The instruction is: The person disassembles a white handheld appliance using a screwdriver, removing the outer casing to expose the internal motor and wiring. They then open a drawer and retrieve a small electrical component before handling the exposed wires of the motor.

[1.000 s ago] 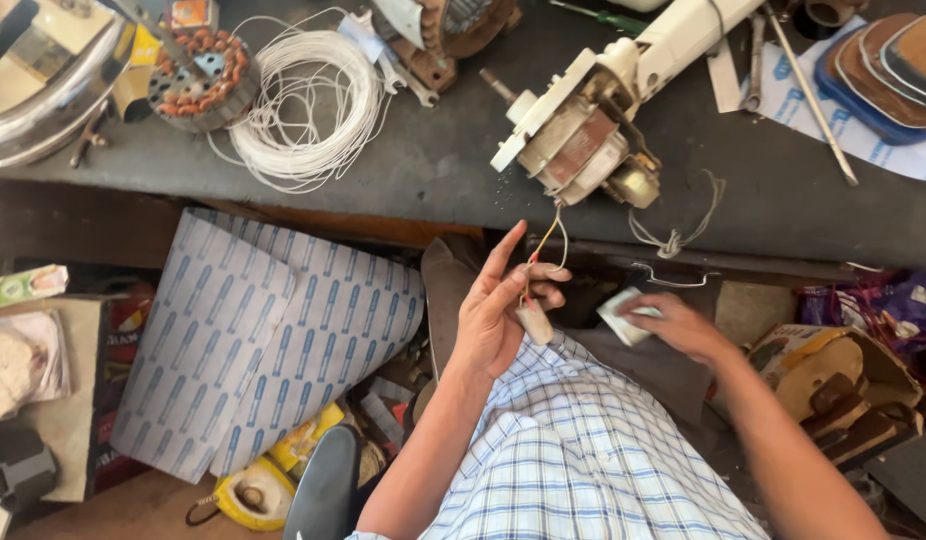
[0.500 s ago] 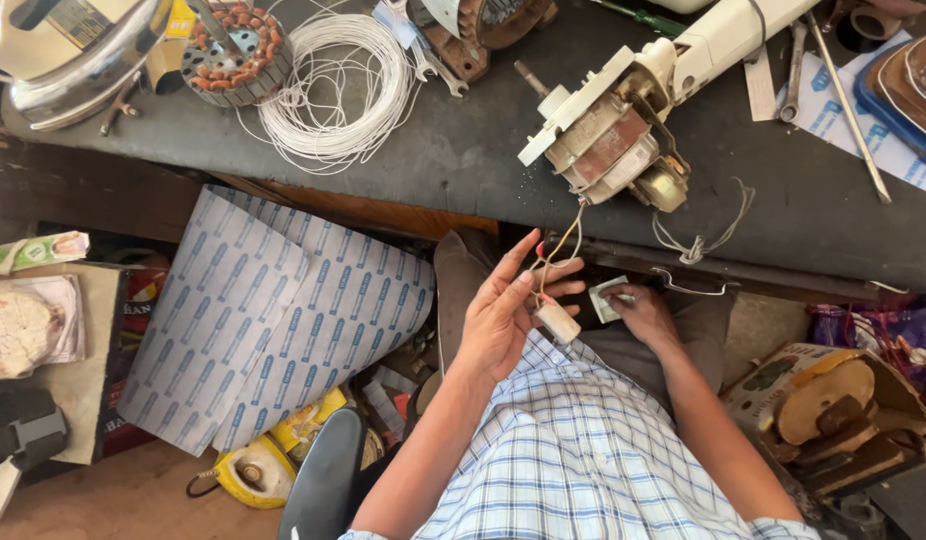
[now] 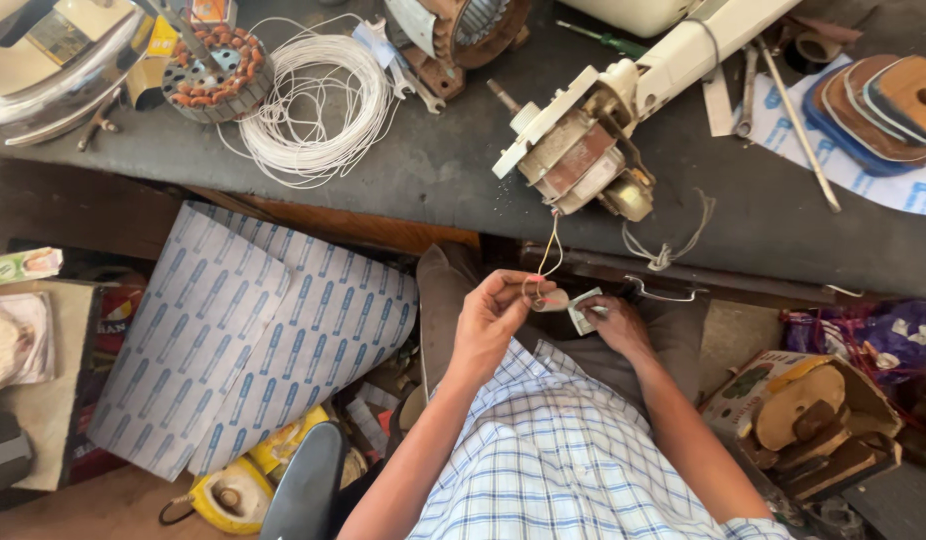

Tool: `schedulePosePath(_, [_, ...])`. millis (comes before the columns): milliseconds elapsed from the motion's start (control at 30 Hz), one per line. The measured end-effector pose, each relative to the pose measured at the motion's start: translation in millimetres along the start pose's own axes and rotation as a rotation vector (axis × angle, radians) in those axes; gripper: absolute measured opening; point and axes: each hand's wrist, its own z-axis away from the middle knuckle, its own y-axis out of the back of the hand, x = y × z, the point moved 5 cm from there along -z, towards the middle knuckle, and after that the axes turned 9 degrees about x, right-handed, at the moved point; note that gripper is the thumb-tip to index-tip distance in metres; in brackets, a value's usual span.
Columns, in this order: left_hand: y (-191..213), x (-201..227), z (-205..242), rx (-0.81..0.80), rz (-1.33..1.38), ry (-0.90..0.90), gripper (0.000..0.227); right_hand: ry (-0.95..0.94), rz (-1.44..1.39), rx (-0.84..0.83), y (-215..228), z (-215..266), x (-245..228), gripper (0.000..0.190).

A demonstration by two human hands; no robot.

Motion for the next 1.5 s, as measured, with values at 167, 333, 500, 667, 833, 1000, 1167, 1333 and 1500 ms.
schedulePosePath(167, [-21,17,-5,-0.001,-0.292,-0.125,0.023,-0.011,0.019,0.001,0,2,-1,0.022])
schedulePosePath(333, [-34,40,-10,0.126,-0.408,-0.229,0.026,0.027,0.018,0.024,-1,3,0,0.021])
schedulePosePath(500, [-42,55,-25,0.363,-0.340,-0.208,0.037,0.059,0.006,0.039,-3,1,4,0.020])
schedulePosePath(667, [-47,72,-45,0.410,-0.438,-0.245,0.021,0.037,-0.004,0.015,-3,2,5,0.021])
schedulePosePath(833, [-42,70,-62,0.407,-0.312,-0.268,0.031,0.041,-0.001,0.040,-1,4,3,0.019])
schedulePosePath(1000, [-34,60,-71,0.466,-0.257,-0.309,0.051,0.027,0.032,0.016,-2,3,1,0.019])
schedulePosePath(1167, [-37,54,-69,0.568,-0.318,-0.289,0.057,0.016,0.025,0.031,-3,0,2,0.018])
schedulePosePath(1333, [-48,51,-68,0.579,-0.210,-0.242,0.056,0.045,-0.012,0.057,-3,1,6,0.017])
schedulePosePath(1500, [-47,54,-69,0.573,-0.317,-0.277,0.059,0.033,0.005,0.040,-2,1,4,0.017])
